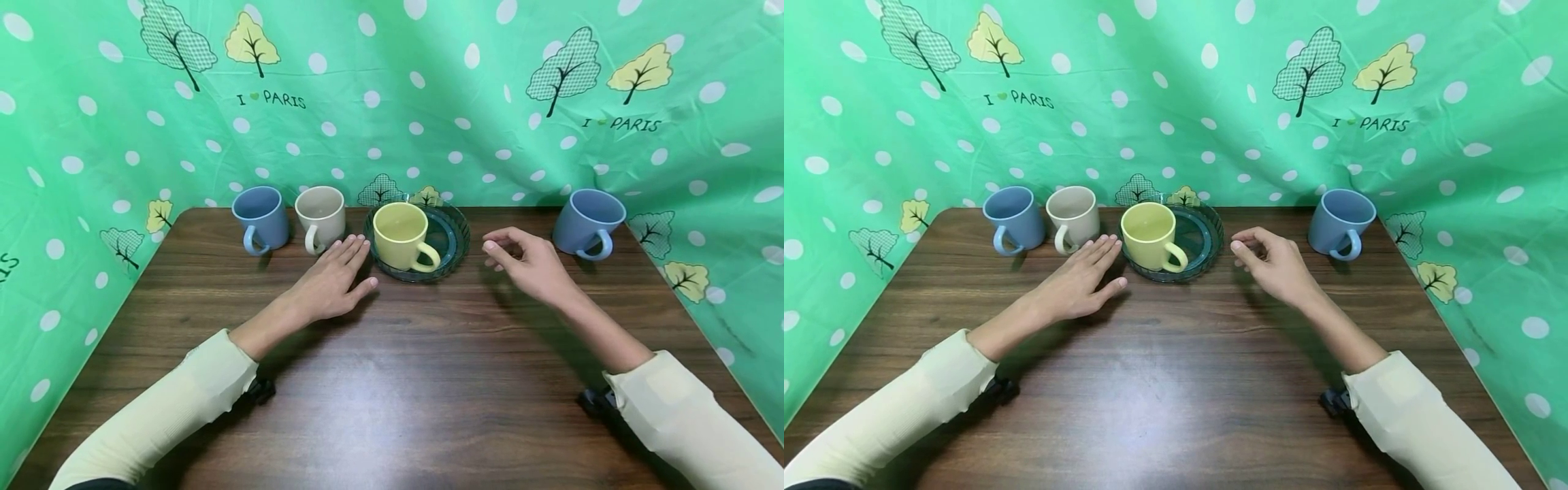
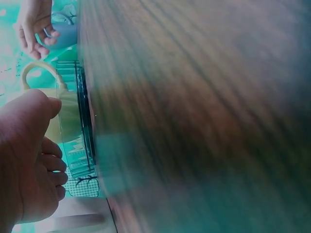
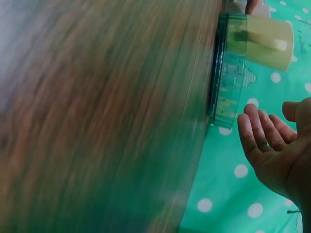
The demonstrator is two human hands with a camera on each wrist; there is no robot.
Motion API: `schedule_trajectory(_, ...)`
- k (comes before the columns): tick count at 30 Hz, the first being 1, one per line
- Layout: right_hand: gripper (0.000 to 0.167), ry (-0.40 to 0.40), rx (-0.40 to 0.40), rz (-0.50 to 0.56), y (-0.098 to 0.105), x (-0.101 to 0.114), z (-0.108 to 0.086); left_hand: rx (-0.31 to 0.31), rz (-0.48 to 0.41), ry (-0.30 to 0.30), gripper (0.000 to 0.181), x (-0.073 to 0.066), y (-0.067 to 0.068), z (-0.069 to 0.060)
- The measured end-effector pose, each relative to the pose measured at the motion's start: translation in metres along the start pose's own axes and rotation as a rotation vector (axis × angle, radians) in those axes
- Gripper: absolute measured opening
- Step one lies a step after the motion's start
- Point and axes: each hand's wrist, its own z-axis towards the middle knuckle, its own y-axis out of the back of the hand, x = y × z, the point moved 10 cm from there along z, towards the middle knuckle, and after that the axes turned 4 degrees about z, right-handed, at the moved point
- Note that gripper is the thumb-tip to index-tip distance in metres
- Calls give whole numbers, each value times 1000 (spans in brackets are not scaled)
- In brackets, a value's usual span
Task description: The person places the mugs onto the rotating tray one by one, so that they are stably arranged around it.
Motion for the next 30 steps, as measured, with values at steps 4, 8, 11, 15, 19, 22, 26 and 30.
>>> schedule_trajectory(4, 36, -15, -14, -9, 7, -5, -3, -6, 0, -4, 78, 0, 1, -1)
schedule_trajectory(8, 36, -14, -33, -16, 13, -8, -4, -11, 2, -15, 79, -2, 1, -2)
schedule_trajectory(11, 36, -13, -40, -21, 16, -10, -5, -7, 2, -17, 79, -2, 1, -4)
schedule_trajectory(15, 38, -28, -41, -28, 20, -15, -6, -3, 3, -20, 80, -3, 0, -6)
schedule_trajectory(19, 39, -37, -45, -31, 23, -19, -7, -1, -3, -27, 79, -4, -1, -7)
schedule_trajectory(22, 38, -27, -57, -34, 27, -20, -8, 0, -8, -30, 79, -5, -1, -7)
schedule_trajectory(26, 35, -11, -82, -37, 32, -22, -9, -5, -3, -36, 79, -7, -2, -8)
schedule_trajectory(30, 33, -8, -95, -34, 37, -24, -9, -9, -5, -40, 79, -8, -2, -8)
